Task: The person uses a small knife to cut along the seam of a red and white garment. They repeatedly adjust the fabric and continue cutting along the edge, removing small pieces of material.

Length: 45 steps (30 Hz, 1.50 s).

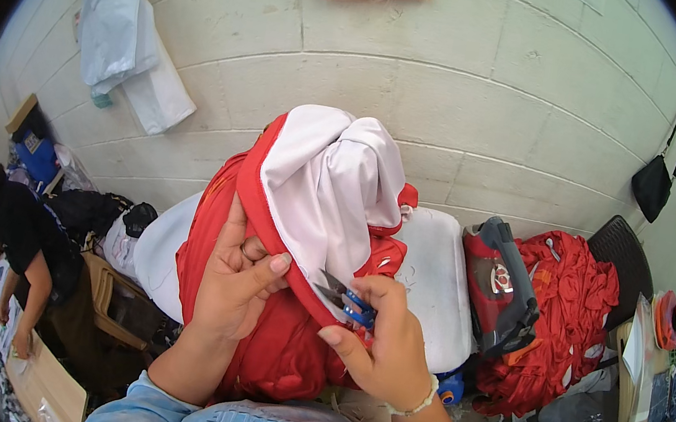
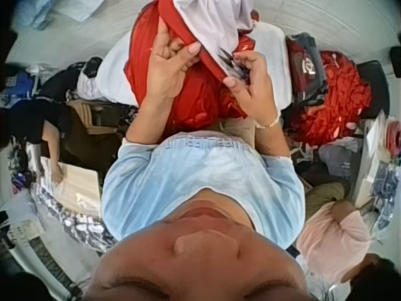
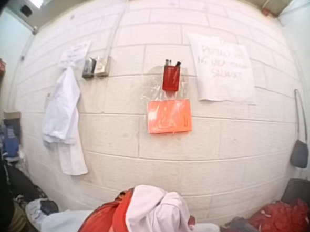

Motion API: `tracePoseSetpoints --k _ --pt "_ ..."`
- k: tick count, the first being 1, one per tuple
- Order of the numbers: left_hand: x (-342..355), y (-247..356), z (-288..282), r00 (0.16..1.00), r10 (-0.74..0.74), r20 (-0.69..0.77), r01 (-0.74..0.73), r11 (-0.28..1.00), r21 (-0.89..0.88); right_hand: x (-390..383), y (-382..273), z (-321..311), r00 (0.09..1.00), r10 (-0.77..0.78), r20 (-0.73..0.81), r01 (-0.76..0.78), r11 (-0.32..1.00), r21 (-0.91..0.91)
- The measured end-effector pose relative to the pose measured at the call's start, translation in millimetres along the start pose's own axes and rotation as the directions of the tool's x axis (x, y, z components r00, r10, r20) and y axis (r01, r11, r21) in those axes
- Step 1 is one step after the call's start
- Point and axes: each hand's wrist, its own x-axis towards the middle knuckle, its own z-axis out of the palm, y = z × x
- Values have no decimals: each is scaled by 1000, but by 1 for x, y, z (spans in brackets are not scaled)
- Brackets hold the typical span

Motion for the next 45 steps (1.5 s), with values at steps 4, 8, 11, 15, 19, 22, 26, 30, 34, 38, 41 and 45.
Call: tracePoseSetpoints --k 4,8,11,15,19,22,26,30,34,38,41,45 --pt "-4 4 7 998 -52 -25 51 998 -36 -1 -10 7 994 -71 -77 64 994 -88" --pt "0 4 3 998 -55 37 55 998 -11 2 -11 9 983 -116 -140 101 989 -109" --pt "-4 1 4 999 -45 12 46 998 -36 2 -10 10 975 -152 -164 131 983 -132" --pt "-6 0 4 997 -63 40 65 996 -63 5 -8 13 959 -217 -183 191 970 -150" --pt "-8 -4 4 997 -67 43 70 993 -90 10 -7 15 950 -260 -175 232 959 -165" --pt "-8 -3 3 996 -65 53 70 993 -92 12 -8 16 949 -263 -176 239 959 -151" --pt "-8 -3 4 997 -71 31 73 994 -77 12 -10 16 965 -201 -166 185 977 -109" --pt "-7 -1 5 997 -73 34 76 993 -87 13 -10 16 967 -190 -168 176 980 -93" --pt "-6 -1 7 997 -76 13 77 993 -90 14 -9 15 970 -181 -162 164 980 -108" --pt "-6 -1 6 996 -86 27 88 992 -88 15 -10 15 970 -178 -164 160 980 -120" --pt "-6 -2 5 997 -79 21 80 995 -64 15 -10 17 964 -182 -195 167 982 -91" --pt "-6 -3 5 997 -59 55 63 995 -78 16 -9 18 963 -181 -198 163 981 -100"
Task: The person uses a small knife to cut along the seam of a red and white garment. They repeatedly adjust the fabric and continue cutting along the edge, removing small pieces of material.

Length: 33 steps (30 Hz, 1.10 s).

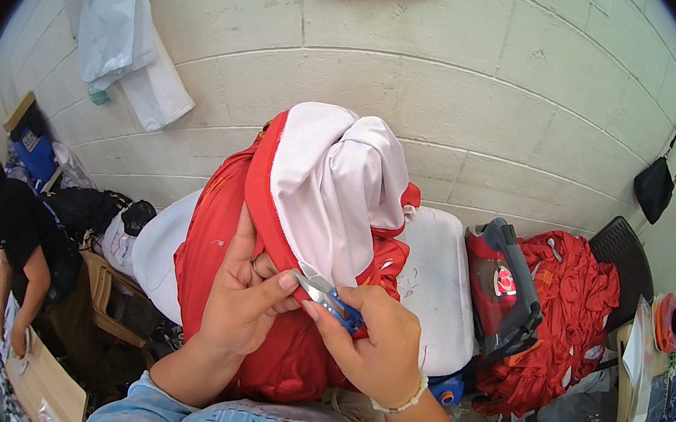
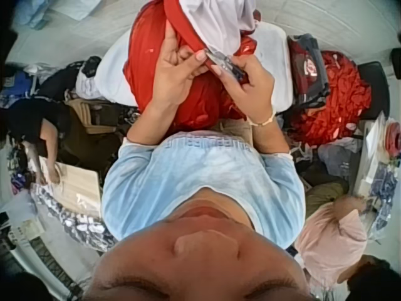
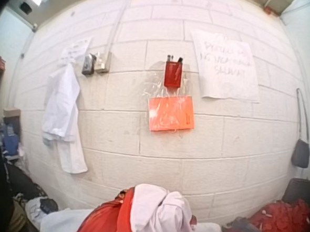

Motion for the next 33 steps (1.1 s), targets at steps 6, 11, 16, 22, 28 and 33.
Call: tracePoseSetpoints --k 6,11,16,22,28,33 --pt "2 -3 0 999 -37 -30 38 999 19 0 2 -3 994 102 31 -104 993 63" --pt "4 -5 1 993 -114 -38 113 993 -42 -6 7 2 915 384 123 -386 742 548" --pt "10 -3 -1 994 -80 -69 78 997 -26 -8 15 -7 913 332 238 -394 869 300" --pt "13 2 1 998 -39 -52 39 999 -5 -4 11 -11 977 207 55 -214 947 240" --pt "12 1 4 999 -41 -34 41 999 -3 -1 8 -9 995 93 36 -96 992 84" --pt "12 0 3 999 -43 -29 43 999 9 0 8 -6 998 63 26 -65 994 87"
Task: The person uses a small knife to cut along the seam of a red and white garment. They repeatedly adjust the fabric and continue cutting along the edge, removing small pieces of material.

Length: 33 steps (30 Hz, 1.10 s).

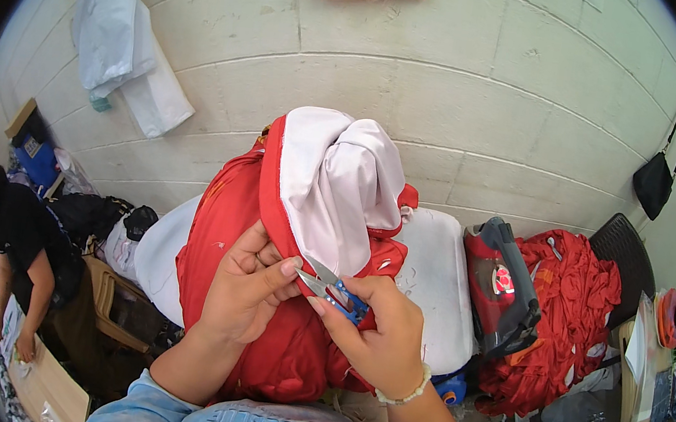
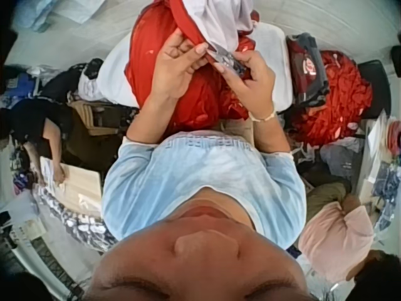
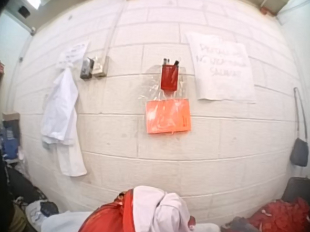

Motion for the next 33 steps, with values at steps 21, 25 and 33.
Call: tracePoseSetpoints --k 21,25,33 --pt "-1 -2 -3 1000 -5 27 4 1000 6 2 4 9 975 221 27 -216 906 365" --pt "6 0 -5 1000 -14 6 14 1000 -12 0 7 1 958 249 140 -272 943 189" --pt "6 0 -6 999 -14 36 15 1000 -4 0 2 0 991 134 6 -132 967 220"
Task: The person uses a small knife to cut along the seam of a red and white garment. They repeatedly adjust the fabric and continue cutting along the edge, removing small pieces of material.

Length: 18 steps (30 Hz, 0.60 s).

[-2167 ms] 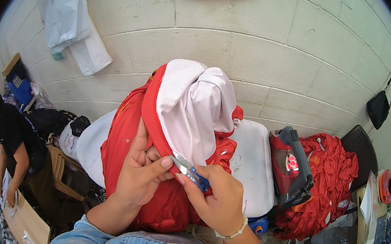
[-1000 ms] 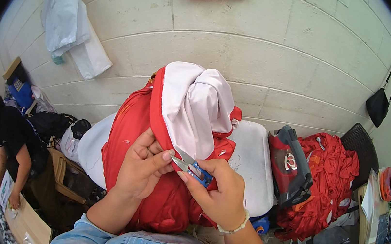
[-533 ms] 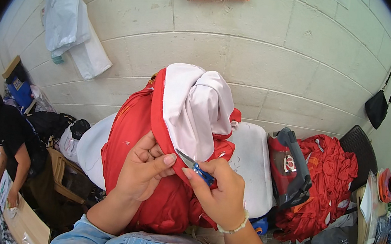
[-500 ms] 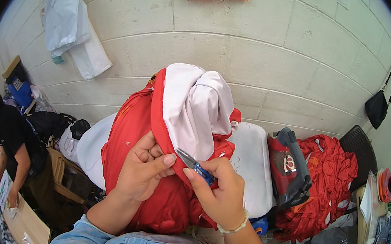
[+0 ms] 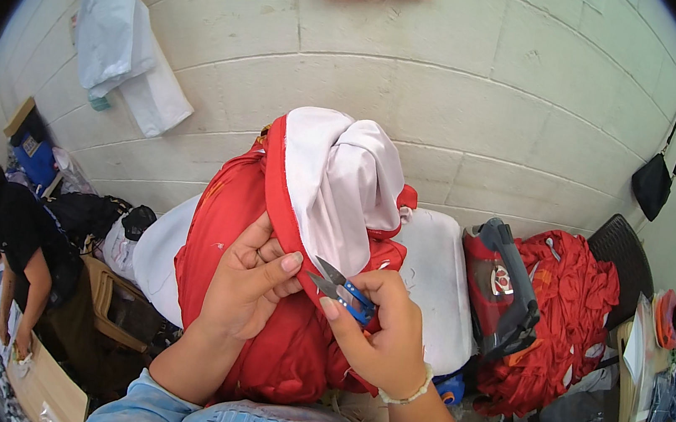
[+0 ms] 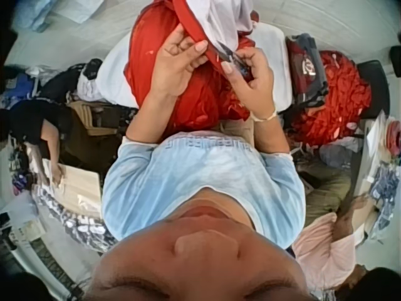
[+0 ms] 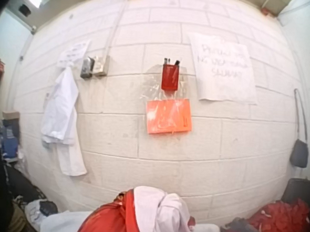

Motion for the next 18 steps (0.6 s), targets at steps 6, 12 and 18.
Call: tracePoseSetpoints --k 6,12,18 --pt "-1 0 0 1000 6 -6 -6 1000 24 5 0 2 994 -108 36 112 975 -191" --pt "-3 -1 3 1000 9 -15 -9 1000 6 6 2 4 986 -164 3 161 963 -215" --pt "-3 1 1 998 32 54 -32 999 -3 7 2 5 988 -157 -4 153 970 -188"
